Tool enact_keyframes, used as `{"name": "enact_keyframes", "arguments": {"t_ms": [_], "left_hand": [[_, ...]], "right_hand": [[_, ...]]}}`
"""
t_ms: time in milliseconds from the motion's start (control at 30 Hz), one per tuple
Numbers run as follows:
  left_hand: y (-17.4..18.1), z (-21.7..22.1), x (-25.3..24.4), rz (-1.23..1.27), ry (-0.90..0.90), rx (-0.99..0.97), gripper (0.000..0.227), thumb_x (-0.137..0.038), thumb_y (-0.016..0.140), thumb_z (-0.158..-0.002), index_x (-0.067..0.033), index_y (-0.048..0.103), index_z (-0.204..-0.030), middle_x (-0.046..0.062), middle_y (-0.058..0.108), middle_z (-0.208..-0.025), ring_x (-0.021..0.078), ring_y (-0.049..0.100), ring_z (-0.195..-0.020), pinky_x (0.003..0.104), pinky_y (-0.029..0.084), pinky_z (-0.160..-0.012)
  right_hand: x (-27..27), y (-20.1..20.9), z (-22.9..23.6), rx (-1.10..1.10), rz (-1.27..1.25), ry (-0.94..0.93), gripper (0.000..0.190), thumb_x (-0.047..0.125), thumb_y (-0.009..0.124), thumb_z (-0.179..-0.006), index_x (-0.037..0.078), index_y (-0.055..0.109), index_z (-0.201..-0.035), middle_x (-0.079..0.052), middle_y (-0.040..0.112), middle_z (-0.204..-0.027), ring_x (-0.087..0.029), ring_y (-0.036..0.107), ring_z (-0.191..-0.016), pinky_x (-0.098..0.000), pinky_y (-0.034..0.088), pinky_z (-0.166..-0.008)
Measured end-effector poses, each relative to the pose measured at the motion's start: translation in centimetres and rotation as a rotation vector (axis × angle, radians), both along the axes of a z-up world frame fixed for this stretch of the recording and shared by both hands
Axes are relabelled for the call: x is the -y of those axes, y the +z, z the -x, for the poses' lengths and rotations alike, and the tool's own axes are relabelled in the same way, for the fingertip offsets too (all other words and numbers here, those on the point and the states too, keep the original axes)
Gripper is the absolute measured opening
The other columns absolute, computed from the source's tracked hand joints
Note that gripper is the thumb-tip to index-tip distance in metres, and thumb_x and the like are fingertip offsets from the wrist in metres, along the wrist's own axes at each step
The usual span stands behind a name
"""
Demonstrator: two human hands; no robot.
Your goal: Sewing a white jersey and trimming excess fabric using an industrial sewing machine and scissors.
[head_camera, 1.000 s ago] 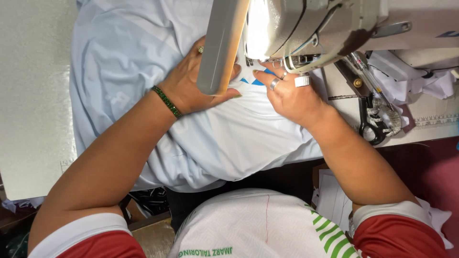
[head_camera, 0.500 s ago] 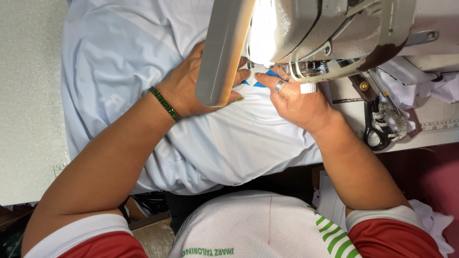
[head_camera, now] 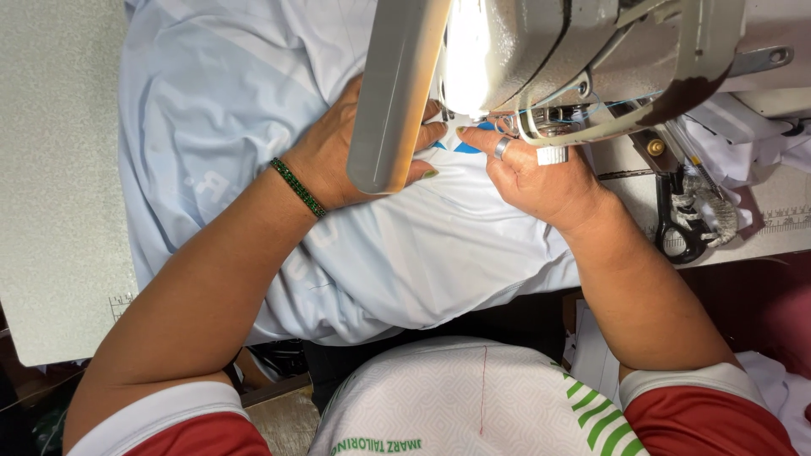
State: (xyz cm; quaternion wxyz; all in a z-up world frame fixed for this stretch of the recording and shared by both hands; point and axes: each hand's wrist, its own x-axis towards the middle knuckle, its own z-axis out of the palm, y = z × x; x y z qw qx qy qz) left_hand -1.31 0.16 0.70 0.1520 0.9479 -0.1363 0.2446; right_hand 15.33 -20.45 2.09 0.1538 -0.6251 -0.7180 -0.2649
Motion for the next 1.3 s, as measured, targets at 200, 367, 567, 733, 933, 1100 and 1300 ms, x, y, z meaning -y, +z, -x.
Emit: {"name": "enact_keyframes", "arguments": {"t_ms": [200,367,567,733,933,1100,1300], "left_hand": [[0.0,-0.1,-0.1,0.009,-0.003,-0.002,0.043,-0.037,0.078,-0.086,-0.0111,0.066,-0.118,0.005,0.061,-0.123,0.0238,0.053,-0.119,0.049,0.035,-0.103],[0.4,0.1,0.0,0.006,0.001,-0.019,0.042,-0.035,0.078,-0.087,-0.0114,0.065,-0.118,0.004,0.061,-0.123,0.0242,0.053,-0.118,0.049,0.034,-0.104],[0.7,-0.1,-0.1,0.094,-0.026,-0.003,0.042,-0.029,0.084,-0.083,-0.0103,0.067,-0.116,0.005,0.061,-0.117,0.0258,0.054,-0.116,0.048,0.034,-0.105],[0.9,-0.1,0.0,0.147,-0.046,0.017,0.04,-0.026,0.085,-0.083,-0.0092,0.068,-0.115,0.004,0.061,-0.112,0.0261,0.055,-0.114,0.047,0.033,-0.105],[1.1,-0.1,0.2,0.067,-0.003,-0.016,0.036,-0.03,0.082,-0.082,-0.0137,0.068,-0.112,0.003,0.059,-0.112,0.0242,0.053,-0.114,0.047,0.033,-0.105],[0.9,-0.2,0.1,0.164,-0.032,0.015,0.037,-0.026,0.086,-0.081,-0.0107,0.069,-0.11,0.003,0.06,-0.106,0.0246,0.056,-0.11,0.046,0.034,-0.105],[0.2,-0.1,-0.1,0.16,-0.012,-0.023,0.043,-0.03,0.086,-0.08,-0.0132,0.069,-0.116,0.004,0.063,-0.109,0.025,0.057,-0.111,0.046,0.031,-0.108]], "right_hand": [[0.0,0.1,-0.1,0.059,0.025,-0.027,0.037,0.005,0.054,-0.085,0.023,0.076,-0.109,0.007,0.064,-0.086,-0.017,0.064,-0.091,-0.031,0.051,-0.081],[-0.1,0.0,0.0,-0.097,0.046,-0.016,0.039,0.002,0.052,-0.083,0.021,0.077,-0.106,0.0,0.066,-0.09,-0.02,0.06,-0.083,-0.0326,0.05,-0.079],[-0.4,0.6,0.0,0.163,-0.012,-0.004,0.032,0.002,0.05,-0.086,0.016,0.077,-0.096,0.017,0.07,-0.099,-0.017,0.057,-0.08,-0.0304,0.049,-0.074],[-0.3,0.2,-0.1,0.096,-0.007,0.008,0.028,-0.001,0.048,-0.083,0.012,0.073,-0.082,0.022,0.07,-0.097,-0.014,0.052,-0.071,-0.0271,0.044,-0.065],[-0.2,0.2,-0.3,0.267,-0.005,0.054,0.034,-0.002,0.054,-0.085,0.014,0.041,-0.057,0.015,0.07,-0.1,-0.017,0.053,-0.069,-0.0288,0.044,-0.061],[-0.2,0.3,-0.2,-0.189,0.003,0.034,0.019,-0.003,0.055,-0.081,0.01,0.053,-0.067,0.002,0.075,-0.096,-0.02,0.054,-0.071,-0.0306,0.045,-0.066],[1.6,-0.9,-3.3,-0.27,-0.002,-0.213,0.015,0.003,0.073,-0.08,-0.002,0.067,-0.093,-0.017,0.067,-0.092,-0.036,0.064,-0.089,-0.0426,0.052,-0.083]]}}
